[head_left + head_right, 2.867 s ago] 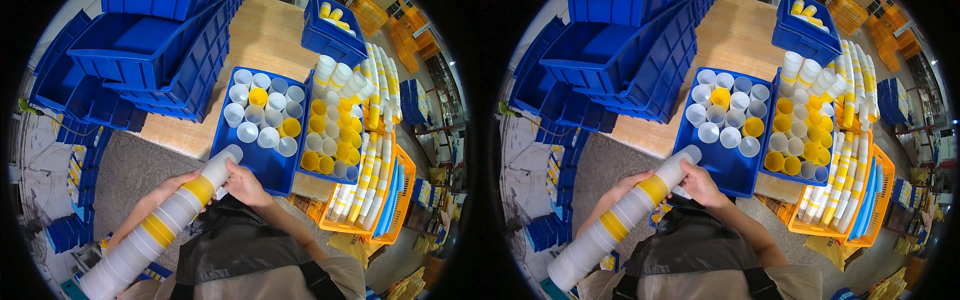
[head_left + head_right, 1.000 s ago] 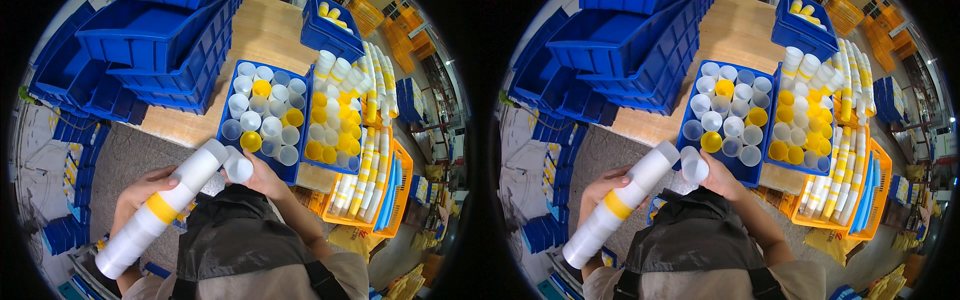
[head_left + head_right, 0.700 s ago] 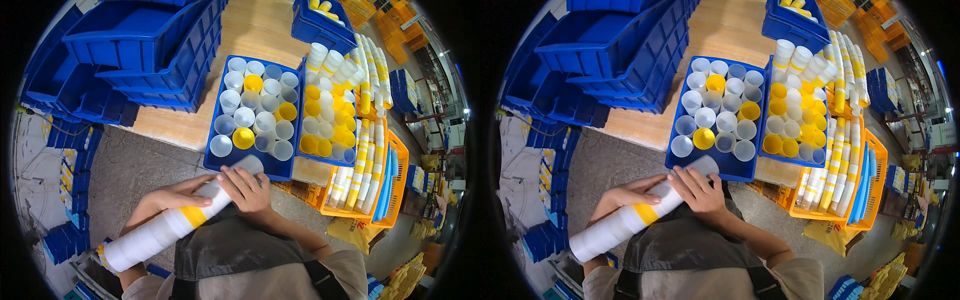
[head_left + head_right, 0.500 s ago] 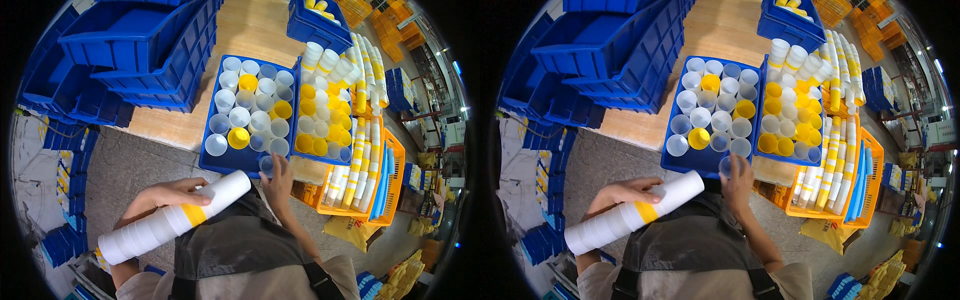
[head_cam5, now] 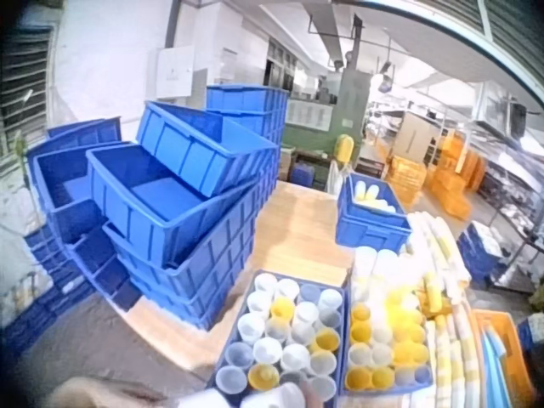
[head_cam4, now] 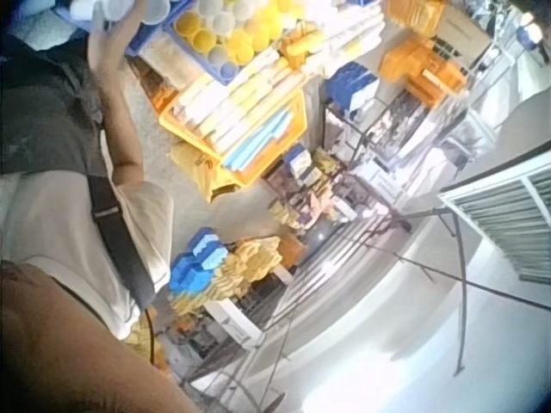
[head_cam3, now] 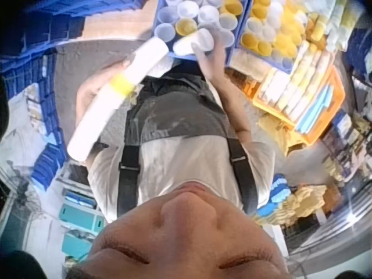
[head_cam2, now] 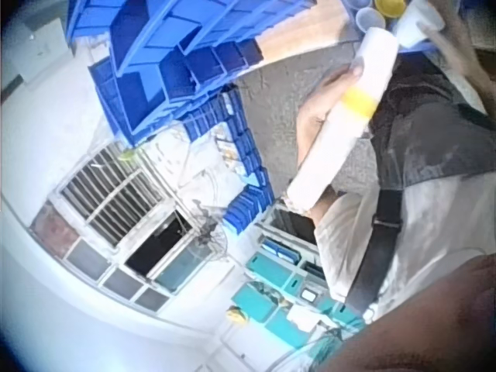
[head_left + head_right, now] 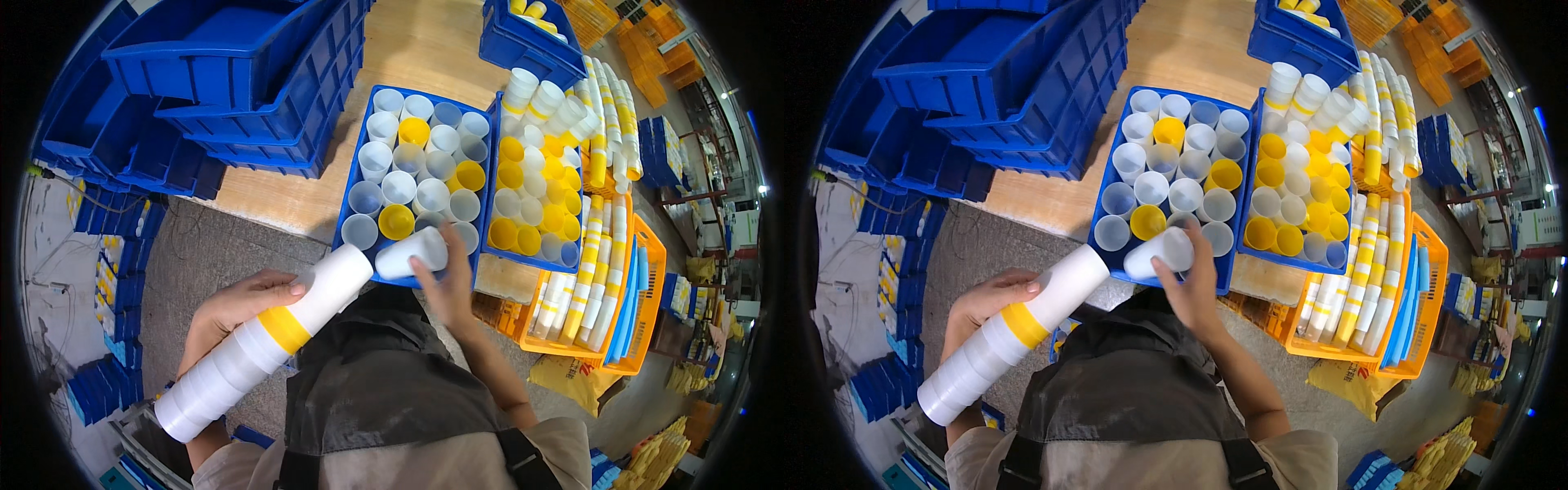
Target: The person picks up stacks of white and yellow plastic cups and places them into blue trays. They carry the trays to a conveyor belt and load them, then return to repeat the process with additional cups and trays.
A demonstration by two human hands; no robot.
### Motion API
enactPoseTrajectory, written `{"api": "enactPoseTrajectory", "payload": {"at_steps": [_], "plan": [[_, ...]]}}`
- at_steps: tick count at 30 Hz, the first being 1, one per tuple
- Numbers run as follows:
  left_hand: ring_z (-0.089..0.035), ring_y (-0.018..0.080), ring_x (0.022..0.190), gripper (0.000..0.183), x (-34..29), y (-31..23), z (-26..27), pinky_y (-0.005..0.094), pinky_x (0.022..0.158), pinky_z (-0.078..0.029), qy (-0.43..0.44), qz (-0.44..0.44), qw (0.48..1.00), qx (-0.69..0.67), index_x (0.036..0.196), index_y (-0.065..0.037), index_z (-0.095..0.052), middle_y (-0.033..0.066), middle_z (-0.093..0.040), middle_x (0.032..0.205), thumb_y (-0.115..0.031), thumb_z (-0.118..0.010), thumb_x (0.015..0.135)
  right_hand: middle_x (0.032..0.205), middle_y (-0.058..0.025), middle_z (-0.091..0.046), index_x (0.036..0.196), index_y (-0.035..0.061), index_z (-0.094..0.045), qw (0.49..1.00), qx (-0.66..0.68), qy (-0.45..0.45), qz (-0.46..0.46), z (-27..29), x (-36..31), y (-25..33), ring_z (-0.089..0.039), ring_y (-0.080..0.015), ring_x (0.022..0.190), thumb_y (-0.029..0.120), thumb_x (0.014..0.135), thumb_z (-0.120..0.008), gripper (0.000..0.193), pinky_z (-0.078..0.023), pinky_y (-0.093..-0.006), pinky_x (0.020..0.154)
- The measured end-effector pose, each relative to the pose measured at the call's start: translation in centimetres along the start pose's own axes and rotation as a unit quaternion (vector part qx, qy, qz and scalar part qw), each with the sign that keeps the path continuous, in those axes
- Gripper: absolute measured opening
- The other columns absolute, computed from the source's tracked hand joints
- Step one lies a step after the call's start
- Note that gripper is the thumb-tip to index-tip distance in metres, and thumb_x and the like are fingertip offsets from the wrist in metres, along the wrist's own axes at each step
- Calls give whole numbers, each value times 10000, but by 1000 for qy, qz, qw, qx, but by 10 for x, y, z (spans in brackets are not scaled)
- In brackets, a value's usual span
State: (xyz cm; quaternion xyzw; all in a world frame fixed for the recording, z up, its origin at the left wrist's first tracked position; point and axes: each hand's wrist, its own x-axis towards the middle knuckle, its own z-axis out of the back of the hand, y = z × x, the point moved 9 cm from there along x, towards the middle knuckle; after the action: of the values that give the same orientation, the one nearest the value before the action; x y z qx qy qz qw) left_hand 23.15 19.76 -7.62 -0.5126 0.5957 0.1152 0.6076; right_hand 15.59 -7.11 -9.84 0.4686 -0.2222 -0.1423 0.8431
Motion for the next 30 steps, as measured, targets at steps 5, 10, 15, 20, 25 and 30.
{"api": "enactPoseTrajectory", "payload": {"at_steps": [5,10,15,20,25,30], "plan": [[-655,224,1039,743,-5,32,6,316,840,-552,82,-112,983,-121,1378,32,-475,188,-628,1192,-326,-789,807,1389,-172,-474,1366,18,-478,951,-249,124,135,-40,-16,36,-481,-384,1230,280,720,-808,771,-371,-475,1008],[-672,325,984,812,26,42,-26,417,817,-568,87,-112,984,-104,1514,4,-258,270,-579,1251,-179,-689,851,1339,-75,-568,1324,65,-530,853,-223,186,434,-73,-43,112,-556,-222,1206,196,863,-588,483,-414,-399,887],[-680,325,857,653,-12,43,-28,408,732,-586,183,-65,945,-265,1407,34,-396,287,-623,1112,-322,-605,902,1270,-177,-549,1328,33,-483,974,-151,63,159,-24,18,54,-533,-391,1157,67,760,-709,612,-431,-448,933],[-688,313,872,582,4,52,-18,407,716,-594,121,-84,936,-320,1324,35,-465,272,-649,1044,-400,-560,949,1325,-218,-507,1419,13,-385,980,-121,107,112,-53,1,1,-505,-399,1187,138,706,-807,838,-390,-453,1021],[-690,269,881,613,31,74,-26,376,727,-594,109,-48,970,-211,1361,-16,-437,218,-665,1037,-389,-652,925,1228,-116,-605,1309,26,-547,848,-140,240,451,-81,-38,134,-571,-320,1117,232,856,-623,504,-427,-420,913],[-692,283,830,698,-13,68,-21,384,682,-595,132,-66,968,-204,1331,45,-434,253,-651,1029,-401,-694,861,1234,-169,-586,1283,21,-521,936,-116,181,278,-74,28,60,-566,-310,1151,73,834,-640,467,-435,-409,932]]}}
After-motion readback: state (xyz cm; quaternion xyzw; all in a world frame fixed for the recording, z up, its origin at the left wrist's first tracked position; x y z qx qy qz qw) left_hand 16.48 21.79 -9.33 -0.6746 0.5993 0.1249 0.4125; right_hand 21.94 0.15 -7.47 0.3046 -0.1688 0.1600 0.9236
